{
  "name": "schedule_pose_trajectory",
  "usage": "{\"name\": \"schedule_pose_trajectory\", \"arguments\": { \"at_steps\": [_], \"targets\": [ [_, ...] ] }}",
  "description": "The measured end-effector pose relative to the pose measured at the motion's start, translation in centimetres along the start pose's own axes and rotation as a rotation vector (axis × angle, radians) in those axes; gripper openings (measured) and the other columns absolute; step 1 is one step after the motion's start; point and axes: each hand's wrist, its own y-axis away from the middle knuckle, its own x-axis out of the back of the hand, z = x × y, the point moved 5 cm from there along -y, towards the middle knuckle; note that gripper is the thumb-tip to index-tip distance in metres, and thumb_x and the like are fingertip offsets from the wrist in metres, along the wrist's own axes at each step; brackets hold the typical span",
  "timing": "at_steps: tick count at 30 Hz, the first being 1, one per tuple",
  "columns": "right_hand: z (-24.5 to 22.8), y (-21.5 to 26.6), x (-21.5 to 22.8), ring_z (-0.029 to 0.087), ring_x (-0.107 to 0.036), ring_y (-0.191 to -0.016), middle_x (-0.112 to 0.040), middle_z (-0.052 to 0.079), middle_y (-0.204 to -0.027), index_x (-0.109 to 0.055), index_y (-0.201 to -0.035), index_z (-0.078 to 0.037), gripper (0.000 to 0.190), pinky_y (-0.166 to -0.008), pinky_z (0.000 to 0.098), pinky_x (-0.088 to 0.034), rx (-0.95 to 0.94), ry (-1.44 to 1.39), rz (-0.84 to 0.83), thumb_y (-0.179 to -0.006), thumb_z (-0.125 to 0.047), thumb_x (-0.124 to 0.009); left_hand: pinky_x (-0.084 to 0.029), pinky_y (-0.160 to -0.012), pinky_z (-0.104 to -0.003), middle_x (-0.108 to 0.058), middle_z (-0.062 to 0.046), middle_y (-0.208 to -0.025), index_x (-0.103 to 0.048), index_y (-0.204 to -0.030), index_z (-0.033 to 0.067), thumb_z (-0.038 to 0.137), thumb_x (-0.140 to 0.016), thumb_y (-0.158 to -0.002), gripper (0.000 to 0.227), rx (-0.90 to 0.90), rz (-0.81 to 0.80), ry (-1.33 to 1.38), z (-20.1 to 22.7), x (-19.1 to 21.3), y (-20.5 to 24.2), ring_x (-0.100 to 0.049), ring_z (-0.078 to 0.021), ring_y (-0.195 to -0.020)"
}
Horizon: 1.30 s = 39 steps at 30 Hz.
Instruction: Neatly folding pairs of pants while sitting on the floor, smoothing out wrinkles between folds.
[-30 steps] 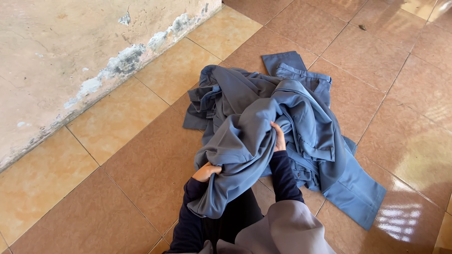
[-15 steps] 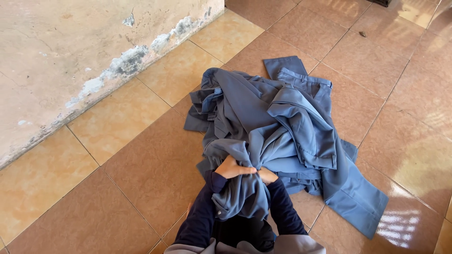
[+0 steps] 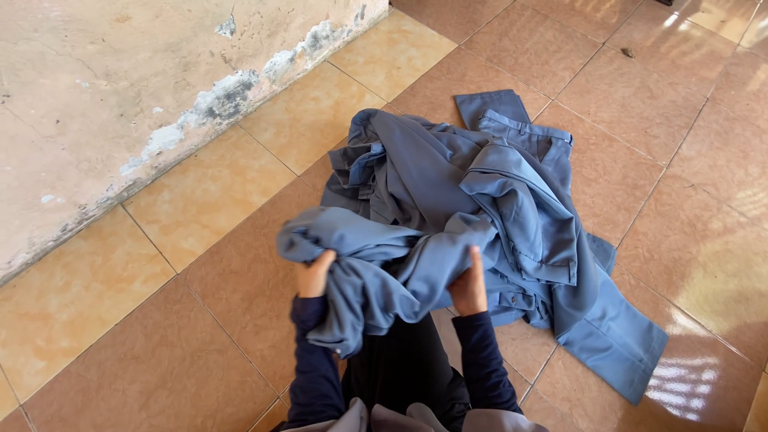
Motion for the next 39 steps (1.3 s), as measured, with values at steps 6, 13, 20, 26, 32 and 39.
{"name": "schedule_pose_trajectory", "arguments": {
  "at_steps": [6, 13, 20, 26, 32, 39],
  "targets": [
    [2.8, -8.9, 7.5, 0.036, -0.058, -0.117, -0.048, 0.028, -0.135, -0.048, -0.14, 0.001, 0.064, -0.108, 0.0522, -0.046, 0.073, -0.065, 0.019, -0.096, -0.035, -0.076, -0.041, -0.112, -0.052, -0.064, -0.024, -0.128, -0.06, -0.127, -0.0081, 0.001, -0.082, -0.07, 0.062, 0.063, 0.013, 0.204, 4.5, 4.2, 1.4, -0.057, -0.0332, -0.124],
    [8.6, -13.1, 9.1, 0.034, -0.064, -0.081, -0.065, 0.027, -0.09, -0.063, -0.109, 0.011, 0.041, -0.071, 0.052, -0.052, 0.241, 0.337, 0.256, -0.089, -0.024, -0.071, -0.043, -0.108, -0.053, -0.066, -0.025, -0.119, -0.06, -0.122, -0.0093, -0.001, -0.083, -0.067, 0.06, 0.152, -0.082, 0.361, -0.4, -3.2, 3.1, -0.06, -0.0361, -0.119],
    [8.3, -6.8, 2.9, 0.018, -0.056, -0.075, -0.06, 0.01, -0.071, -0.069, -0.076, 0.0, 0.03, -0.071, 0.0395, -0.051, 0.509, 0.909, -0.187, -0.098, -0.015, -0.057, -0.045, -0.104, -0.054, -0.065, -0.023, -0.116, -0.056, -0.127, -0.0079, -0.001, -0.082, -0.068, 0.065, 0.223, -0.18, 0.513, -4.1, -5.8, 3.5, -0.06, -0.0332, -0.117],
    [9.8, -9.7, 3.5, 0.017, -0.048, -0.062, -0.052, 0.006, -0.06, -0.06, -0.065, -0.002, 0.038, -0.062, 0.0344, -0.048, 0.611, 0.87, -0.327, -0.101, -0.007, -0.05, -0.046, -0.101, -0.053, -0.06, -0.022, -0.12, -0.046, -0.138, -0.0068, -0.003, -0.081, -0.069, 0.078, 0.23, -0.19, 0.576, -4.9, -4.9, 3.7, -0.056, -0.0321, -0.118],
    [10.4, -5.3, -4.8, 0.017, -0.044, -0.062, -0.046, 0.006, -0.059, -0.058, -0.065, 0.001, 0.037, -0.059, 0.0363, -0.046, 0.65, 0.914, -0.474, -0.101, -0.006, -0.051, -0.045, -0.103, -0.053, -0.059, -0.022, -0.121, -0.045, -0.137, -0.0095, -0.006, -0.078, -0.071, 0.074, 0.184, -0.073, 0.618, -6.0, -0.5, 2.7, -0.054, -0.0314, -0.118],
    [14.1, 4.9, -19.4, 0.015, -0.045, -0.062, -0.041, 0.005, -0.059, -0.054, -0.064, 0.001, 0.037, -0.059, 0.0331, -0.045, 0.678, 0.954, -0.765, -0.1, -0.003, -0.053, -0.048, -0.102, -0.047, -0.061, -0.022, -0.121, -0.049, -0.133, -0.0095, -0.006, -0.079, -0.072, 0.068, 0.128, 0.143, 0.626, -5.5, 12.3, 3.0, -0.057, -0.0278, -0.116]
  ]
}}
